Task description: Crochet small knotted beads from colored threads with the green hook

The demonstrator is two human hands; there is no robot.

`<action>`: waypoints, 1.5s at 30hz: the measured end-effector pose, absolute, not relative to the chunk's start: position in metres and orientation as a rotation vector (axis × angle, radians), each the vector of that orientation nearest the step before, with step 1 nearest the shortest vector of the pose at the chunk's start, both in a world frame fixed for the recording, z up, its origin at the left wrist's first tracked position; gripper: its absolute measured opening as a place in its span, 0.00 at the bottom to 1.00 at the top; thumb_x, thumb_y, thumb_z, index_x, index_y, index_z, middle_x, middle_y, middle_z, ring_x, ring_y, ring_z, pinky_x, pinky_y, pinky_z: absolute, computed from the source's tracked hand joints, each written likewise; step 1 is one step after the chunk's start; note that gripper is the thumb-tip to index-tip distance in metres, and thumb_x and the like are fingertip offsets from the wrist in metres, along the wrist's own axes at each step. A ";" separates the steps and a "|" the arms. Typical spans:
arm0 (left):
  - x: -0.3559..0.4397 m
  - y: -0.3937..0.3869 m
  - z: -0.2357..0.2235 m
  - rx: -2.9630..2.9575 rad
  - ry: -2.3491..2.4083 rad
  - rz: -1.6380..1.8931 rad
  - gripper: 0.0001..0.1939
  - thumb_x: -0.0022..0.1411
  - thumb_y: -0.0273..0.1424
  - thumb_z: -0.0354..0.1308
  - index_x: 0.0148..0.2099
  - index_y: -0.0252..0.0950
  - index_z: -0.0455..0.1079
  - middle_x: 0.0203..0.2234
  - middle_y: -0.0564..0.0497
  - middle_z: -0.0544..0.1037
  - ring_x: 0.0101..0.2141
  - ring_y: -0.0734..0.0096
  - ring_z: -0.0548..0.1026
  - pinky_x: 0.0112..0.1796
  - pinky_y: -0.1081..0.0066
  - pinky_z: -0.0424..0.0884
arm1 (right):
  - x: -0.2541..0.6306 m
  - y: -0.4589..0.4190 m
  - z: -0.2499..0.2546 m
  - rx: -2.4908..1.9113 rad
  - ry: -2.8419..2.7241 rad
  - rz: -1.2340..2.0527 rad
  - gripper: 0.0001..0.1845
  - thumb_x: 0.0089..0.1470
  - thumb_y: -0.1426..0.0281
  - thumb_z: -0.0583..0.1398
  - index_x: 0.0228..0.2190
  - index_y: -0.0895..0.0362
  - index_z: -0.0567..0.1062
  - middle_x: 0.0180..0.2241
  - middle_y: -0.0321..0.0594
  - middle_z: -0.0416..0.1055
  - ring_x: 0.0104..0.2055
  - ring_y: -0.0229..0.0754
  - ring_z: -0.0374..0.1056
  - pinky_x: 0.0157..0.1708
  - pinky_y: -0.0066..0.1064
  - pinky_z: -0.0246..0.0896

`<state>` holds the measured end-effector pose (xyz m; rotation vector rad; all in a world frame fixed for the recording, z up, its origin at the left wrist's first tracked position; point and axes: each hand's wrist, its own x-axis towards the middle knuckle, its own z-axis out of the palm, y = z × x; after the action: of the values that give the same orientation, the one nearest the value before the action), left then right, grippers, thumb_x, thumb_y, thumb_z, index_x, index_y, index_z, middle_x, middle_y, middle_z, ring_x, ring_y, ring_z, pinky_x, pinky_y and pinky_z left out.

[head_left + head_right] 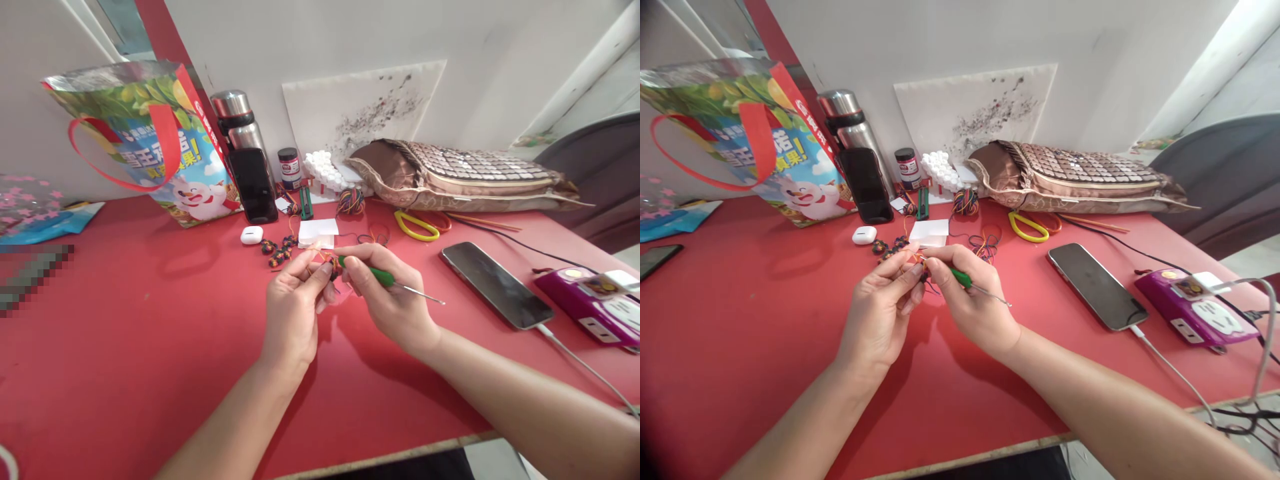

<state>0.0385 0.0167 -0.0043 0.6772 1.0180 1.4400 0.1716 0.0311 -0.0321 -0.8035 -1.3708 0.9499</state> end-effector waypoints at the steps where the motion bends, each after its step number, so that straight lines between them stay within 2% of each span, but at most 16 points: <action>1: 0.039 0.017 -0.005 0.664 1.012 1.439 0.04 0.53 0.26 0.74 0.34 0.33 0.84 0.18 0.57 0.71 0.19 0.83 0.66 0.20 0.81 0.57 | 0.171 0.030 -0.033 -0.814 -1.401 0.900 0.08 0.68 0.65 0.65 0.42 0.53 0.84 0.29 0.37 0.76 0.30 0.40 0.69 0.34 0.35 0.69; 6: 0.035 0.021 -0.006 0.600 0.943 1.400 0.08 0.49 0.25 0.76 0.34 0.32 0.86 0.19 0.56 0.71 0.19 0.85 0.64 0.20 0.82 0.56 | 0.170 0.030 -0.035 -0.784 -1.470 0.800 0.08 0.68 0.67 0.65 0.44 0.52 0.85 0.35 0.41 0.79 0.34 0.43 0.71 0.38 0.38 0.70; 9: 0.028 0.024 -0.004 0.605 0.903 1.359 0.13 0.47 0.24 0.77 0.39 0.32 0.87 0.19 0.57 0.71 0.18 0.86 0.63 0.19 0.82 0.54 | 0.172 0.034 -0.036 -0.716 -1.385 0.980 0.09 0.68 0.63 0.66 0.44 0.51 0.86 0.31 0.38 0.76 0.29 0.39 0.66 0.32 0.35 0.66; 13: 0.021 0.027 0.001 0.636 0.931 1.321 0.13 0.46 0.24 0.76 0.39 0.32 0.88 0.23 0.51 0.77 0.18 0.85 0.63 0.19 0.80 0.51 | 0.175 0.041 -0.038 -0.649 -1.209 1.296 0.14 0.67 0.56 0.66 0.43 0.52 0.86 0.27 0.35 0.71 0.27 0.37 0.62 0.29 0.33 0.60; 20: 0.017 0.027 0.003 0.648 0.972 1.327 0.15 0.48 0.23 0.75 0.41 0.34 0.88 0.23 0.50 0.78 0.18 0.85 0.64 0.20 0.79 0.53 | 0.181 0.047 -0.033 -0.677 -1.119 1.440 0.18 0.61 0.52 0.70 0.38 0.54 0.86 0.24 0.35 0.68 0.25 0.36 0.57 0.26 0.32 0.52; 24: 0.017 0.028 0.004 0.646 0.962 1.343 0.15 0.46 0.22 0.75 0.40 0.35 0.88 0.23 0.53 0.76 0.17 0.86 0.63 0.19 0.80 0.52 | 0.180 0.047 -0.029 -0.664 -1.096 1.444 0.18 0.60 0.52 0.71 0.36 0.54 0.87 0.23 0.34 0.67 0.25 0.36 0.56 0.26 0.32 0.52; 27: 0.020 0.027 0.006 0.626 0.965 1.348 0.14 0.47 0.22 0.75 0.39 0.35 0.88 0.21 0.54 0.76 0.16 0.86 0.63 0.17 0.80 0.48 | 0.177 0.045 -0.028 -0.631 -1.059 1.449 0.16 0.61 0.53 0.71 0.38 0.53 0.87 0.25 0.35 0.69 0.25 0.35 0.57 0.26 0.33 0.53; 34: 0.023 0.025 0.002 0.596 1.011 1.335 0.06 0.48 0.22 0.75 0.32 0.33 0.86 0.26 0.44 0.86 0.12 0.87 0.62 0.16 0.79 0.52 | 0.175 0.042 -0.028 -0.620 -1.060 1.438 0.14 0.63 0.55 0.70 0.39 0.53 0.87 0.26 0.35 0.71 0.25 0.35 0.58 0.28 0.33 0.56; 39: 0.024 0.025 0.004 0.532 0.957 1.351 0.12 0.50 0.18 0.72 0.37 0.34 0.87 0.21 0.52 0.80 0.12 0.88 0.63 0.16 0.82 0.53 | 0.174 0.041 -0.028 -0.608 -1.054 1.440 0.14 0.63 0.56 0.69 0.39 0.53 0.87 0.26 0.34 0.71 0.25 0.34 0.58 0.28 0.33 0.56; 45: 0.025 0.028 0.008 0.295 0.923 1.179 0.10 0.54 0.14 0.65 0.31 0.33 0.82 0.21 0.48 0.82 0.10 0.90 0.54 0.13 0.84 0.46 | 0.174 0.041 -0.034 -0.644 -1.083 1.412 0.15 0.65 0.54 0.68 0.41 0.53 0.86 0.27 0.35 0.72 0.27 0.37 0.63 0.29 0.34 0.61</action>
<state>0.0249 0.0281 0.0080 0.2947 0.9228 1.1791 0.1737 0.0409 -0.0339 -0.6439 -1.0827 1.4121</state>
